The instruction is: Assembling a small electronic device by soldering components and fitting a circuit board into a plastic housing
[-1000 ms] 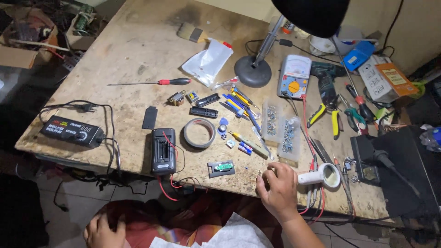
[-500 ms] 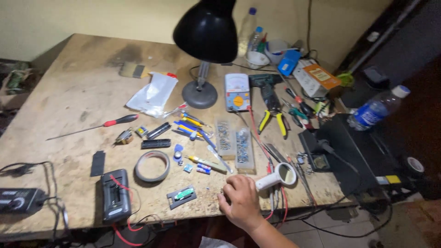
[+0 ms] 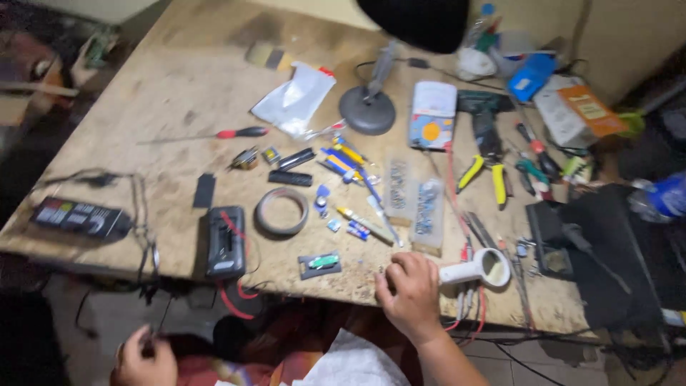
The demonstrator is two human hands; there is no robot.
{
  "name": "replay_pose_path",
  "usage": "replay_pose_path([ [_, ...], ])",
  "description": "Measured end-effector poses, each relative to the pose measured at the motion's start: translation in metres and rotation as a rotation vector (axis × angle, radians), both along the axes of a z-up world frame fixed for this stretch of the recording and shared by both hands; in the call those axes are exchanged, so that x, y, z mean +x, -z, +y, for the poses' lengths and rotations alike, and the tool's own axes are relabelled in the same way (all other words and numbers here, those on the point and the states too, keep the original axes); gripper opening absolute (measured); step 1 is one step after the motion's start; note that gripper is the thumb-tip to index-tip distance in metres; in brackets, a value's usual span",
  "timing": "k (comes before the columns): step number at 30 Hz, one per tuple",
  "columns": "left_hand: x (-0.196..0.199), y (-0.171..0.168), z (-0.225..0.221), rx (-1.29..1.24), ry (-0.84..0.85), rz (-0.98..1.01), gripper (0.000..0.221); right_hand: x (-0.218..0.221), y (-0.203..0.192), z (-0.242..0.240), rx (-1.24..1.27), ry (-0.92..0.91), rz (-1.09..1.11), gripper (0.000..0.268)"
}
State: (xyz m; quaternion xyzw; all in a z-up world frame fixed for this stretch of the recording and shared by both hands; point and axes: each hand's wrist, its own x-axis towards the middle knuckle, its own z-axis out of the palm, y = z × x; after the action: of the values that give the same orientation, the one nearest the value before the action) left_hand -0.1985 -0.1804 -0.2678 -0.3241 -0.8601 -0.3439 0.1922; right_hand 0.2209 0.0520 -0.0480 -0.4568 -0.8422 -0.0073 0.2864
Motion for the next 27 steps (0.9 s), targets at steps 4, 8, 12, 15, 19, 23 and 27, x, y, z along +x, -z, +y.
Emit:
replay_pose_path([
  [4, 0.063, -0.126, 0.034, 0.24, 0.092, -0.208, 0.018, -0.002, 0.004, -0.003, 0.067, -0.023, -0.034, 0.019],
  [8, 0.085, -0.181, 0.057, 0.348, 0.267, -0.233, 0.016, 0.0, 0.01, -0.004, 0.073, 0.003, -0.087, 0.023],
  [12, 0.096, -0.218, 0.078, 0.35, 0.433, -0.245, 0.029, 0.003, 0.015, -0.004, 0.033, 0.029, -0.066, 0.018],
  [15, 0.097, -0.242, 0.097, 0.303, 0.464, -0.182, 0.046, 0.008, 0.025, -0.002, 0.063, 0.017, -0.028, 0.029],
  [19, 0.085, -0.252, 0.12, 0.232, 0.471, -0.147, 0.053, 0.002, 0.017, -0.005, -0.01, 0.067, -0.163, 0.027],
  [23, 0.067, -0.257, 0.136, 0.248, 0.487, -0.17, 0.036, 0.004, 0.02, -0.004, 0.02, 0.057, -0.138, 0.022],
  [27, 0.053, -0.253, 0.14, 0.188, 0.498, -0.353, 0.033, 0.004, 0.021, -0.004, 0.02, 0.054, -0.131, 0.021],
])
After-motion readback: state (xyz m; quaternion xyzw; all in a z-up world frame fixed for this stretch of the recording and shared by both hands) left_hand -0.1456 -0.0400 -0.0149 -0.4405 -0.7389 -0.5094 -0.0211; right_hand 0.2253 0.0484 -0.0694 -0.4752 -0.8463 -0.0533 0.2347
